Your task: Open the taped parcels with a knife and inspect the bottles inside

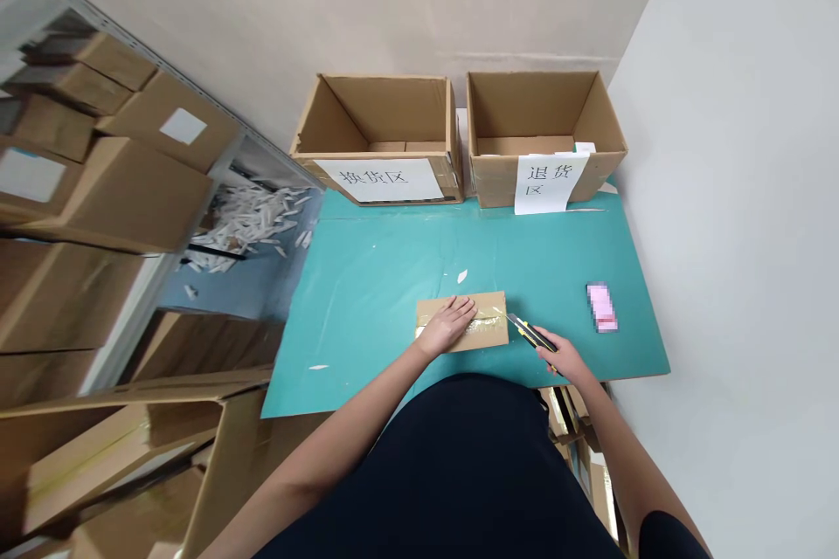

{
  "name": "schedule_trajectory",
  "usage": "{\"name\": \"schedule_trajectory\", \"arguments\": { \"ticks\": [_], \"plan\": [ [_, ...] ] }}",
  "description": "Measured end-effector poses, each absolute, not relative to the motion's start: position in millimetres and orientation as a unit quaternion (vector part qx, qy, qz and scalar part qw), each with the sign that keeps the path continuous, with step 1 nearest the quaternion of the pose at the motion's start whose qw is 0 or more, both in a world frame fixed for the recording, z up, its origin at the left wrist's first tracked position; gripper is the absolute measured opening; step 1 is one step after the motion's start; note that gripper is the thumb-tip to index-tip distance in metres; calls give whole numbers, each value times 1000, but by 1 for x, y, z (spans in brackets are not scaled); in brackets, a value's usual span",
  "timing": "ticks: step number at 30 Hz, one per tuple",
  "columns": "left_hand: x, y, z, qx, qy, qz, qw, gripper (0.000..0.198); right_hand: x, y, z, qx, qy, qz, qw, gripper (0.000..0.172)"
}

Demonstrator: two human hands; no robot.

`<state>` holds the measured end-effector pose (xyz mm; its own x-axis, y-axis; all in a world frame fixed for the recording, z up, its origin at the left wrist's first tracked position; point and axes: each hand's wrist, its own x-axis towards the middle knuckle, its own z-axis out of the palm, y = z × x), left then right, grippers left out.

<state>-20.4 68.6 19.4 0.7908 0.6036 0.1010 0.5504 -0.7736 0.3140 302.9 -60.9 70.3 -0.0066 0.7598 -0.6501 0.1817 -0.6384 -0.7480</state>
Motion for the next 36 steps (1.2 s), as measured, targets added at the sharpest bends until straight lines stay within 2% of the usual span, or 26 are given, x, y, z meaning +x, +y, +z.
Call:
{"name": "schedule_trajectory", "arguments": {
  "ticks": [5, 11, 15, 26, 31, 34, 36],
  "plan": [
    [-16, 69, 22, 935, 309, 121, 127, 38, 308, -61, 69, -672, -372, 599, 227, 74],
    [-16, 58, 23, 922, 335, 158, 113, 27, 307, -61, 59, -718, -346, 530, 291, 74],
    [-19, 53, 22, 924, 335, 149, 108, 25, 304, -58, 50, -726, -372, 483, 319, 67],
    [-13, 52, 25, 912, 365, 131, 130, 28, 291, -50, 31, -723, -370, 470, 346, 65],
    [-12, 52, 29, 891, 378, 153, 199, 27, 278, -45, 33, -722, -321, 488, 372, 71],
    [-22, 52, 39, 843, 423, 214, 256, 27, 269, -38, 33, -717, -299, 494, 391, 61],
    [-37, 53, 45, 758, 524, 276, 274, 31, 263, -29, 31, -709, -270, 504, 413, 50]
  ]
}}
